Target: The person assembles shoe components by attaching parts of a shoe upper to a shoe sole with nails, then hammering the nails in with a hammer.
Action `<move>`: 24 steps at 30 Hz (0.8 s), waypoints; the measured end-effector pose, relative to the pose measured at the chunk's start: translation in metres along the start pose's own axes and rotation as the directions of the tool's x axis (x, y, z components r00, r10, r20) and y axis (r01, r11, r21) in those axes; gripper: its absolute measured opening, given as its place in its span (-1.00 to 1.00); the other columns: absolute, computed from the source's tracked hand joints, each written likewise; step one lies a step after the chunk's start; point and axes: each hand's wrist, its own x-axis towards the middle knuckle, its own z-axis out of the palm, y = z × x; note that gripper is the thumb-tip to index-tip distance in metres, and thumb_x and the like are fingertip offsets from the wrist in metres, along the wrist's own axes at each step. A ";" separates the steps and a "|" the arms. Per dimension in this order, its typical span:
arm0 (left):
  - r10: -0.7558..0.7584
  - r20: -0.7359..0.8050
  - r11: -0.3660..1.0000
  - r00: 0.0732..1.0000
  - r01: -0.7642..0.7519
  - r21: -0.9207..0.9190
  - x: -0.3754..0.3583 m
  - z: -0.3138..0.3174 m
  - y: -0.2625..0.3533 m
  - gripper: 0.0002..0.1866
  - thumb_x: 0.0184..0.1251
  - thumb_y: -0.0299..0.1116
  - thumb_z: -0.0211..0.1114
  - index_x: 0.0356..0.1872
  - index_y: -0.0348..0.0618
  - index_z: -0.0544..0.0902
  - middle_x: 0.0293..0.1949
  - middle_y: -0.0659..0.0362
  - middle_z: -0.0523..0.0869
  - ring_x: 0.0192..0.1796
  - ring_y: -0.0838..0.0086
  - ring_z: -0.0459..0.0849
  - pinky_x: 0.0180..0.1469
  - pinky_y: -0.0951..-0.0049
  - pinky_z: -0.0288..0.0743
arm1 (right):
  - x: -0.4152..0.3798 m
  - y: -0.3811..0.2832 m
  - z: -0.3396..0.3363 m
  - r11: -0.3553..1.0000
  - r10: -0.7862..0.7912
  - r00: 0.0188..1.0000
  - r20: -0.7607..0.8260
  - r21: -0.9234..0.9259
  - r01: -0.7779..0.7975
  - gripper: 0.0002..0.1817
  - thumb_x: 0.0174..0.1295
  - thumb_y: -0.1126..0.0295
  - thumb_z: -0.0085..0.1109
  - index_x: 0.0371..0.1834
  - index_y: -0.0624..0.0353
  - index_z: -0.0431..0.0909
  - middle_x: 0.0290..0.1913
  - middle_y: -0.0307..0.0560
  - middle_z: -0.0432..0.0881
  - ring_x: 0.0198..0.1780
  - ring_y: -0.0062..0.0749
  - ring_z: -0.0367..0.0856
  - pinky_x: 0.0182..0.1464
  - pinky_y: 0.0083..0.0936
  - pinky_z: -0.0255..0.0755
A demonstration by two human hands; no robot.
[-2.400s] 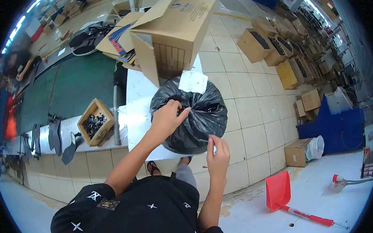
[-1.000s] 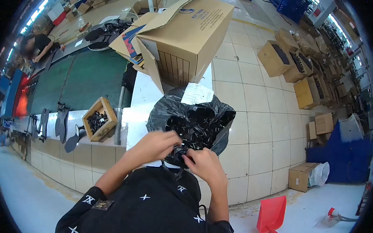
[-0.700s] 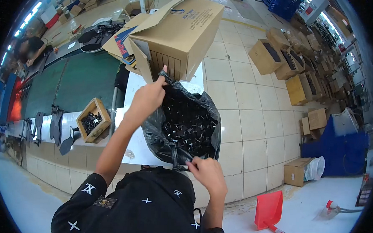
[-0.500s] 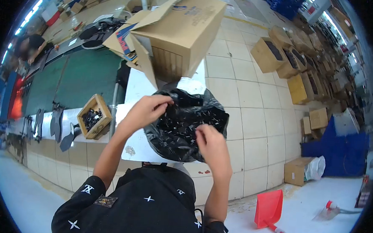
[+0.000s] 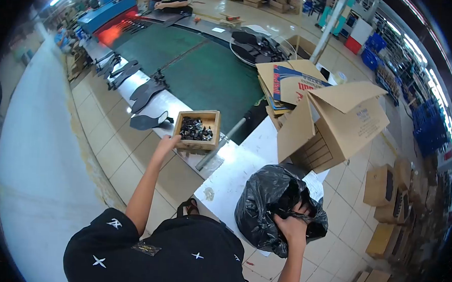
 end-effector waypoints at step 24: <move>0.037 0.547 0.679 0.837 0.380 -0.628 -0.105 -0.024 0.084 -0.87 0.26 -0.37 0.17 -0.28 -0.23 0.54 -0.31 0.19 0.58 -0.26 0.43 0.62 -0.14 0.22 0.59 | -0.002 0.016 -0.042 0.572 0.256 0.954 0.157 0.771 -0.281 -0.66 0.13 0.28 0.26 -0.13 0.28 0.52 -0.32 -0.10 0.60 -0.31 -0.38 0.62 -0.21 -0.43 0.51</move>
